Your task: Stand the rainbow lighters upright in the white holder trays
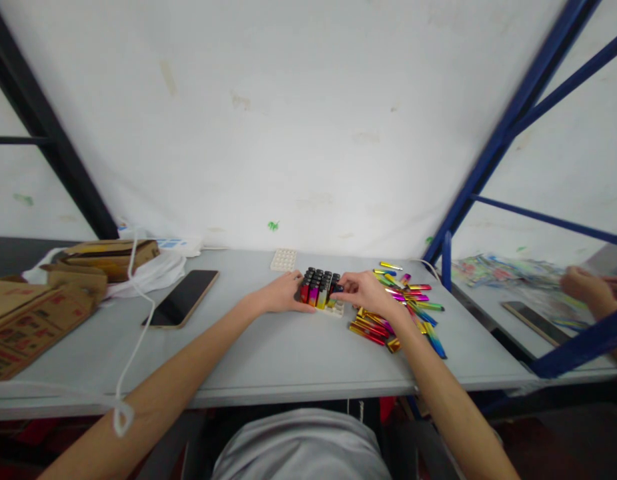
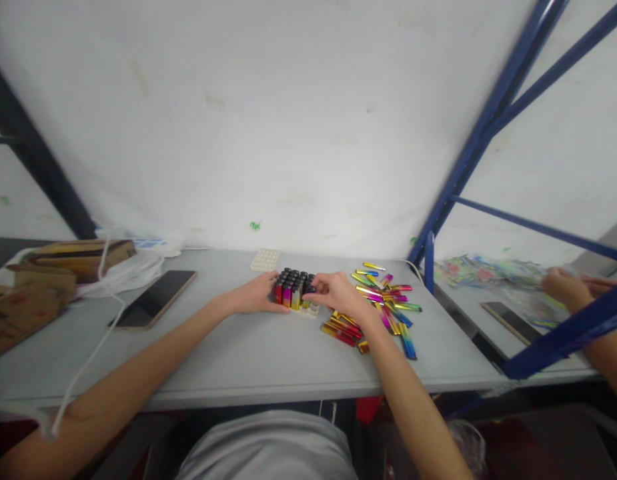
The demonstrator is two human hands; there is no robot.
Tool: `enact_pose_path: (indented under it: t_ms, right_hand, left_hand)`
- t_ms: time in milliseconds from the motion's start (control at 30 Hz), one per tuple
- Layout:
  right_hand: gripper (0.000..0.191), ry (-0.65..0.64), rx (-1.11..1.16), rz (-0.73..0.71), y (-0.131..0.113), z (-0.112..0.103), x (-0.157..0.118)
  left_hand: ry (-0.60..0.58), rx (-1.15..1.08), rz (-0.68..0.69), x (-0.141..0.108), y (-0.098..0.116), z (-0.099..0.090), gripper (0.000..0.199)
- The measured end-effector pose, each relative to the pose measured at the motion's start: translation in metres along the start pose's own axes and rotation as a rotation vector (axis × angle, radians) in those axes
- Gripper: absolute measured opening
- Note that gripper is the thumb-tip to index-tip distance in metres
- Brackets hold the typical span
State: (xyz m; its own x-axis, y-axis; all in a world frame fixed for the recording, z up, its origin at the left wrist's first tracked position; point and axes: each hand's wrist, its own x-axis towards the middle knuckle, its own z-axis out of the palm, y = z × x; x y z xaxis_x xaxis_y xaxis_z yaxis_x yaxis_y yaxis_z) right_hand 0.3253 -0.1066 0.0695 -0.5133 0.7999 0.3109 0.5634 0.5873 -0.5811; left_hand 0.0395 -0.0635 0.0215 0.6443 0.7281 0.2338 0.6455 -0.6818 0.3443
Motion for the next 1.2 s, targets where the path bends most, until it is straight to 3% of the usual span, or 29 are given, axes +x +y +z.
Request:
enact_pose_path:
  t_ms: [200,567,733,867,967,1067,1200]
  right_hand:
    - [0.04,-0.026,-0.045,0.012,-0.001,-0.004,0.0]
    - [0.052,-0.006,-0.216,-0.027,0.002,-0.001,0.003]
    - [0.054,0.256,-0.34,0.005,0.016,-0.024,0.0]
    - [0.032,0.571,-0.431,0.034,0.05,-0.042,-0.003]
    - [0.034,0.71,-0.537,0.155,0.078,-0.052,-0.01]
    - [0.035,0.659,-0.623,0.289,0.099,-0.059,-0.017]
    - [0.029,0.486,-0.667,0.346,0.112,-0.061,-0.021]
  left_hand:
    - [-0.045,0.002,0.02,0.001,0.002,-0.003,0.058]
    - [-0.021,0.008,0.004,-0.001,0.003,-0.004,0.061]
    - [-0.013,0.052,-0.001,-0.002,0.006,-0.005,0.066]
    - [-0.014,0.069,0.007,-0.002,0.009,-0.007,0.064]
    - [-0.024,0.088,-0.008,-0.002,0.011,-0.008,0.062]
    - [-0.026,0.085,-0.017,-0.001,0.012,-0.008,0.063]
    - [-0.032,0.076,-0.025,-0.001,0.011,-0.008,0.064]
